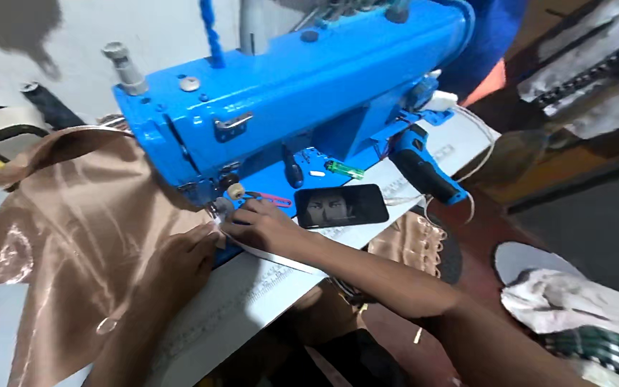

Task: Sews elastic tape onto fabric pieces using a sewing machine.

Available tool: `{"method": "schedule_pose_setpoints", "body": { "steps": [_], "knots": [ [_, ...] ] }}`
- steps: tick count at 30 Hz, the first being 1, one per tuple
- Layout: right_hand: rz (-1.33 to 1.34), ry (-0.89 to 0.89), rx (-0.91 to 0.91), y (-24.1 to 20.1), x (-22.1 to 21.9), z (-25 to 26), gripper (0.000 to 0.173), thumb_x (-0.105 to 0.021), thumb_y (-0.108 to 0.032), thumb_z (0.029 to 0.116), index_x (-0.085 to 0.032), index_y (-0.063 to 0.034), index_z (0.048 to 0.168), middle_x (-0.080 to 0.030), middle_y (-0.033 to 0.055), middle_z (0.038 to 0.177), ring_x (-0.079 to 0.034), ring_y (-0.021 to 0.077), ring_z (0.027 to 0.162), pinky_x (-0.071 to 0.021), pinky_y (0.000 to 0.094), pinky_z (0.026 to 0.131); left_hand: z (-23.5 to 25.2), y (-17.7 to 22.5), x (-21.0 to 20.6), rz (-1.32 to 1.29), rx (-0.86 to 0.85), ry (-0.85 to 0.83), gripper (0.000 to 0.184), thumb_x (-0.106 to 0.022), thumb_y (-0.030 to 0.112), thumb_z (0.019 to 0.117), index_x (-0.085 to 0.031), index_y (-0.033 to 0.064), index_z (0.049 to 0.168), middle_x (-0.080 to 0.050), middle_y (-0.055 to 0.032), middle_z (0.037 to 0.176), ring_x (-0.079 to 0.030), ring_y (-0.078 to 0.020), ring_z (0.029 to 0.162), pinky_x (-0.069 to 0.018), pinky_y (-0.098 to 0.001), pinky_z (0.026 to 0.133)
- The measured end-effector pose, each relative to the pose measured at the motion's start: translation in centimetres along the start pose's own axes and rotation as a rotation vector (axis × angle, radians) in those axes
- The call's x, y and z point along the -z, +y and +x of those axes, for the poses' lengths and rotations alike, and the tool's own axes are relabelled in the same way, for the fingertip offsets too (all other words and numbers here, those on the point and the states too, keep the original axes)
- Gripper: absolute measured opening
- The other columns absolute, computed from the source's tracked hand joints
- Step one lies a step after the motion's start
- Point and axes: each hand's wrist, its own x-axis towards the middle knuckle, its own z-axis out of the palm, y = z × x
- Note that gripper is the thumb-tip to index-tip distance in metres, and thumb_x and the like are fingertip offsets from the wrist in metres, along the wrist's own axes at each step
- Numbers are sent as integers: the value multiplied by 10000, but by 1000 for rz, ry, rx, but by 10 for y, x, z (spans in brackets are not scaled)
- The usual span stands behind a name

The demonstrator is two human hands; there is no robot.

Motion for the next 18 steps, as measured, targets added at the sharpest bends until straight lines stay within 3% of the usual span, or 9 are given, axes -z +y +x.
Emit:
{"method": "schedule_pose_setpoints", "body": {
  "steps": [7,10,14,18],
  "knots": [
    [112,56,29,-4,3,-5,206,-635,-123,992,-789,-90,1125,-747,86,1088,-680,276,1014,-542,423,860,-1,-3,5,-18,-59,19,352,-487,226,998,-761,54,1138,-725,-161,1224,-700,-327,1145,-555,-486,957],
    [195,37,16,-5,6,-6,206,-633,-121,997,-786,-80,1131,-749,79,1099,-677,258,1039,-544,397,892,-1,-5,7,-21,-86,18,351,-501,245,984,-762,61,1128,-720,-152,1238,-707,-314,1112,-556,-486,929],
    [229,-35,16,-4,10,-9,241,-606,-134,1014,-771,-92,1185,-735,71,1139,-659,248,1080,-522,402,935,-2,-6,9,-45,-64,-13,380,-506,295,980,-757,65,1150,-714,-136,1257,-693,-300,1148,-544,-490,954],
    [239,-37,14,-5,14,-9,238,-606,-124,1011,-777,-89,1172,-743,69,1134,-664,251,1062,-517,408,910,-2,-8,9,-49,-84,-20,393,-500,294,972,-756,64,1162,-714,-143,1250,-698,-314,1119,-547,-507,935]
  ]
}}
